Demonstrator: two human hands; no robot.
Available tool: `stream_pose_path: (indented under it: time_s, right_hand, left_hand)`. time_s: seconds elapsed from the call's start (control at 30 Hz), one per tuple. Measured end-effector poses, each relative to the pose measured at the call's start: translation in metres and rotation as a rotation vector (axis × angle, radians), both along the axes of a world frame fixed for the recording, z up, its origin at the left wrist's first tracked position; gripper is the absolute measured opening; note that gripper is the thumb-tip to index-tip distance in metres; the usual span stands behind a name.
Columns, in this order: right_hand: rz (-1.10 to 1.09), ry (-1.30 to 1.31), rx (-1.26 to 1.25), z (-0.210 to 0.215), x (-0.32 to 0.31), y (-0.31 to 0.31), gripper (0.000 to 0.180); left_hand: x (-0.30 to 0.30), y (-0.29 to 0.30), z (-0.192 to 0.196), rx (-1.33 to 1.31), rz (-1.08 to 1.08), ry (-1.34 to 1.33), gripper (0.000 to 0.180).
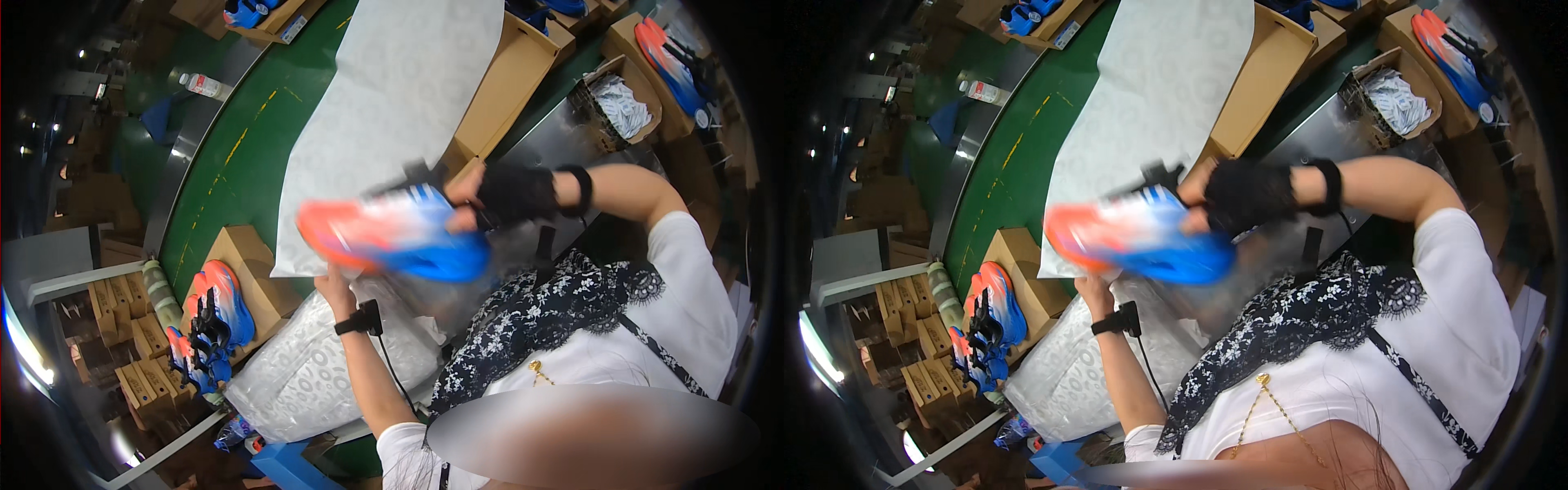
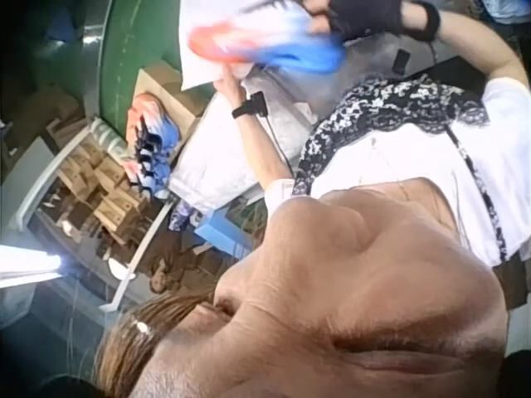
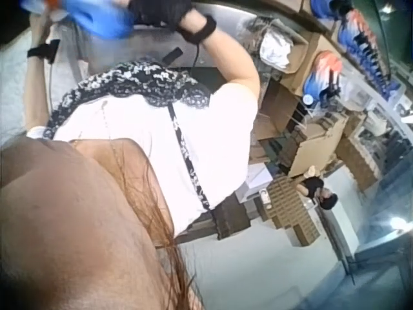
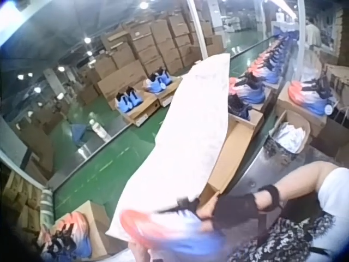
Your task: The person packs shoes into boxes by hand, placing a packet into each box, lining it with paper, and inserting the shoes. They then fold the paper over the shoes, close the box, and set it aside before repeating the process.
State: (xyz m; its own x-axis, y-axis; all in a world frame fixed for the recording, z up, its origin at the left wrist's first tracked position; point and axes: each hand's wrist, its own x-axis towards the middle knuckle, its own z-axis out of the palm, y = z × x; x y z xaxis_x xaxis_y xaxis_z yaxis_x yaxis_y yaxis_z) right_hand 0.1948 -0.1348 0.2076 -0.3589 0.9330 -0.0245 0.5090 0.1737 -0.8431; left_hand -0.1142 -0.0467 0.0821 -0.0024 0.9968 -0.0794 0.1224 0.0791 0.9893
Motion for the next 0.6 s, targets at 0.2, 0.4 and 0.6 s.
stream_pose_path:
  time_s: [0.2, 0.4, 0.6]
  right_hand:
    - [-0.399, -0.137, 0.105, -0.079, -0.019, 0.094, 0.030]
    - [-0.220, -0.079, -0.230, -0.117, -0.034, 0.105, 0.027]
    - [-0.190, -0.286, 0.215, -0.046, -0.006, 0.037, 0.021]
  left_hand:
    - [0.017, -0.005, 0.037, 0.175, -0.006, 0.208, 0.026]
    - [0.110, 0.009, 0.078, 0.290, -0.506, 0.326, 0.036]
    - [0.144, 0.049, 0.046, 0.158, -0.844, 0.640, 0.052]
